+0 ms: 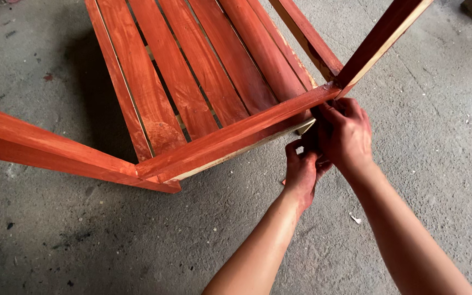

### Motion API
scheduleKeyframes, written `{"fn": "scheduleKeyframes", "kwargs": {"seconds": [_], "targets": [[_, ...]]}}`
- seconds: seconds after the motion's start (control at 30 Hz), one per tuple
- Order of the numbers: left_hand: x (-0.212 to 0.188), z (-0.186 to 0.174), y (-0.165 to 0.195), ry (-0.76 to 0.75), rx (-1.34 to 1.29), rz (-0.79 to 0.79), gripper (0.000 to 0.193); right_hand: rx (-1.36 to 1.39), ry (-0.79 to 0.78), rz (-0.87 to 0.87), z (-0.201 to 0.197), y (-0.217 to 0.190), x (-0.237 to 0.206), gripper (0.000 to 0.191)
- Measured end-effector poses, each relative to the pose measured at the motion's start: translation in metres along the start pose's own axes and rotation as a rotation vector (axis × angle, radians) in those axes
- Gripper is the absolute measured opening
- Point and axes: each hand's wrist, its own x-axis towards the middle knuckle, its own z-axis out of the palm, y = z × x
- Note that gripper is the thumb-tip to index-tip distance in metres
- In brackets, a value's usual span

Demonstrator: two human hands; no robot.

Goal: The person applies red wood stain to a multi-tier wooden rack, rubbing the stain into the slats, frame and legs by hand using a cloth. They work around the piece, repositioning to reach the underside edges and lower shelves, coating the remaining bare wood surfaces.

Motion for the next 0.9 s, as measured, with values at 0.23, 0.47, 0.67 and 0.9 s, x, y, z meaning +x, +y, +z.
{"fn": "scheduleKeyframes", "kwargs": {"seconds": [0.23, 0.47, 0.67, 0.9], "targets": [[0.003, -0.011, 0.019, -0.009, 0.025, 0.143, 0.044, -0.083, -0.188, 0.109, -0.007, -0.002, 0.0, 0.031], [0.003, -0.018, 0.031, 0.062, 0.124, 0.126, 0.038, -0.176, -0.366, 0.292, 0.0, -0.025, 0.028, 0.03], [-0.002, -0.012, 0.025, 0.044, 0.387, 0.32, 0.045, -0.122, -0.349, 0.356, -0.025, -0.026, 0.015, 0.035], [-0.004, -0.01, 0.034, 0.113, 0.313, 0.121, 0.05, -0.198, -0.41, 0.358, -0.012, -0.028, 0.024, 0.031]]}}
